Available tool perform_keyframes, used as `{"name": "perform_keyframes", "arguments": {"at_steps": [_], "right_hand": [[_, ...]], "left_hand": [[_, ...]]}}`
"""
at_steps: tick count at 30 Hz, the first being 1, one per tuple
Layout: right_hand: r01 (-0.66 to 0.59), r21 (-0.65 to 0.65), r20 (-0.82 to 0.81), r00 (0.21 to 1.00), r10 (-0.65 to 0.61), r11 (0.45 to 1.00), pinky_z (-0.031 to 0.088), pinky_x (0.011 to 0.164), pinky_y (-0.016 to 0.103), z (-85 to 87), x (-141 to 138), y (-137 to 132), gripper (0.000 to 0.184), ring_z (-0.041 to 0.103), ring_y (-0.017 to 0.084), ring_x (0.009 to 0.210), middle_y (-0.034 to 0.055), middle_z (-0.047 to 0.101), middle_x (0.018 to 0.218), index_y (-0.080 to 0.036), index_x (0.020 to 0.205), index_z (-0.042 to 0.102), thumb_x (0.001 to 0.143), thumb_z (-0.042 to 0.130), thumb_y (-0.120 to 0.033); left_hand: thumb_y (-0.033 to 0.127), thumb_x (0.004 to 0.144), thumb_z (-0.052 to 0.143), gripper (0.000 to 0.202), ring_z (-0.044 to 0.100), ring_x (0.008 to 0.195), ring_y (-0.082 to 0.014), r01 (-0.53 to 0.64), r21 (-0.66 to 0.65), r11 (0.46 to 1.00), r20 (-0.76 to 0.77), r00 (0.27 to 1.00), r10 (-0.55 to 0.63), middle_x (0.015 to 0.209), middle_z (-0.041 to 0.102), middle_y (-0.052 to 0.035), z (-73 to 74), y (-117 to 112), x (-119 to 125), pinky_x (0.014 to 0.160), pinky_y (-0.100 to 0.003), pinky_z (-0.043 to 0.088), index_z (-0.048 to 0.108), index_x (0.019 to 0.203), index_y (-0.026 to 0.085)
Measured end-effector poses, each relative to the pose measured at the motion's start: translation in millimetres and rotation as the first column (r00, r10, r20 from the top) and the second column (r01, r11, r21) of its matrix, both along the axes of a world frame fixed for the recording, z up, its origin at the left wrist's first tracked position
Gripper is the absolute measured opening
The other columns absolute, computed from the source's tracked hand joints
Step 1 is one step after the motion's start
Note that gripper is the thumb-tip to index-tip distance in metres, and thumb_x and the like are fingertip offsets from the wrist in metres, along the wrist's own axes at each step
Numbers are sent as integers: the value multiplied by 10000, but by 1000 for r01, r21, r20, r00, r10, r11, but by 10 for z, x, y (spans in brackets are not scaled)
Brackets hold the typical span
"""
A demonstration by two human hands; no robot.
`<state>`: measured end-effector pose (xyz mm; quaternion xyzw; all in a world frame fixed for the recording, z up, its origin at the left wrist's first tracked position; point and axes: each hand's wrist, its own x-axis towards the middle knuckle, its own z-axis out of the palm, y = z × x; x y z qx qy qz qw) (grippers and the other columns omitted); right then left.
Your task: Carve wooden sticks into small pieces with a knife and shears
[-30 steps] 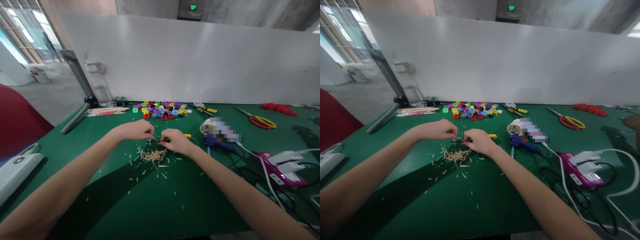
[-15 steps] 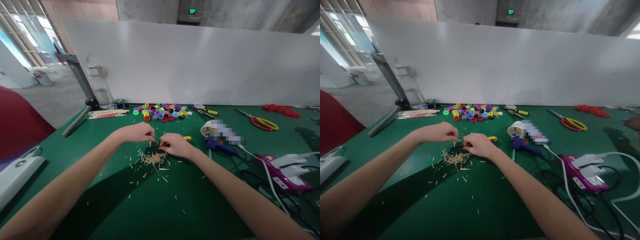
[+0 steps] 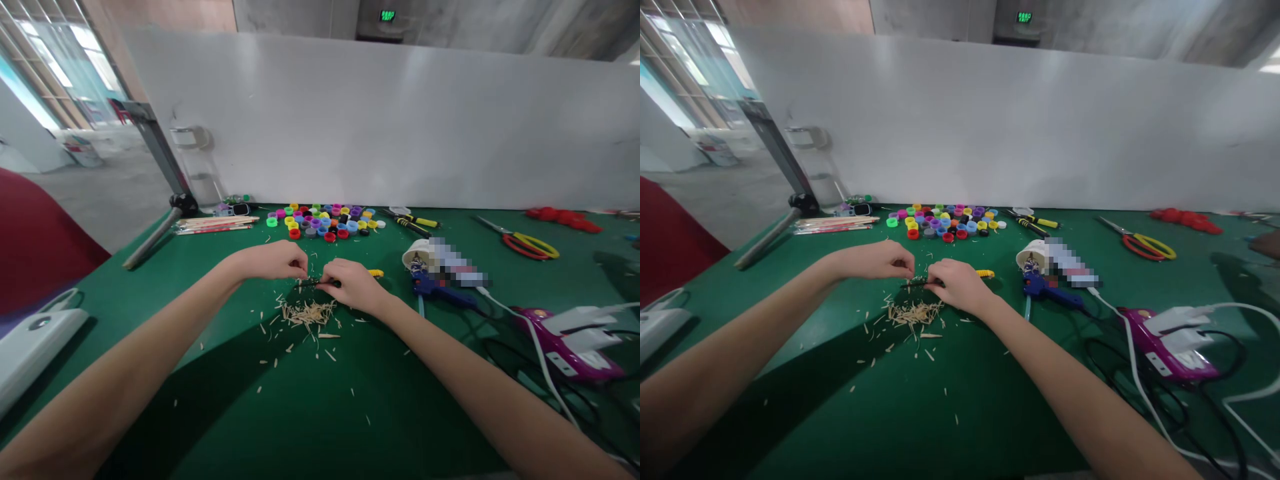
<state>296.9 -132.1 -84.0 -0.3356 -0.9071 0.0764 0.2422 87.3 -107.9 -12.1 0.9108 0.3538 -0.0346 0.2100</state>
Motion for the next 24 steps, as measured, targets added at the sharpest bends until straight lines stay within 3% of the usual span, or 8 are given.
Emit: {"name": "perform_keyframes", "arguments": {"at_steps": [15, 20, 24], "right_hand": [[4, -35, 104, 995, -1, 999, 333, 587, 253, -32, -71, 37, 94, 519, 141, 705, 15, 592, 747, -189, 764, 564, 791, 636, -243], [-82, -34, 91, 992, 85, 996, 341, 626, 261, -13, -19, -45, 109, 512, 137, 726, 6, 593, 740, -195, 739, 538, 832, 587, -225], [-58, 4, 9, 998, 58, 998, 341, 636, 262, -22, 23, -55, 141, 490, 140, 733, 16, 583, 734, -192, 743, 522, 868, 536, -255]], "left_hand": [[309, 807, 473, 202, 469, 556, -95, 23, 6, 1000, -1, 1000, -23, 683, 591, -8, -21, -5, 44, 521, -240, 344, 622, 763, 180], [353, 821, 475, 237, 476, 557, -89, -19, -12, 1000, 5, 1000, 19, 721, 617, -17, -35, 45, -53, 524, -236, 349, 629, 795, 174], [368, 820, 481, 246, 488, 577, -94, -21, -22, 1000, 13, 1000, 21, 730, 622, -16, -60, 80, -79, 532, -239, 351, 631, 794, 174]]}}
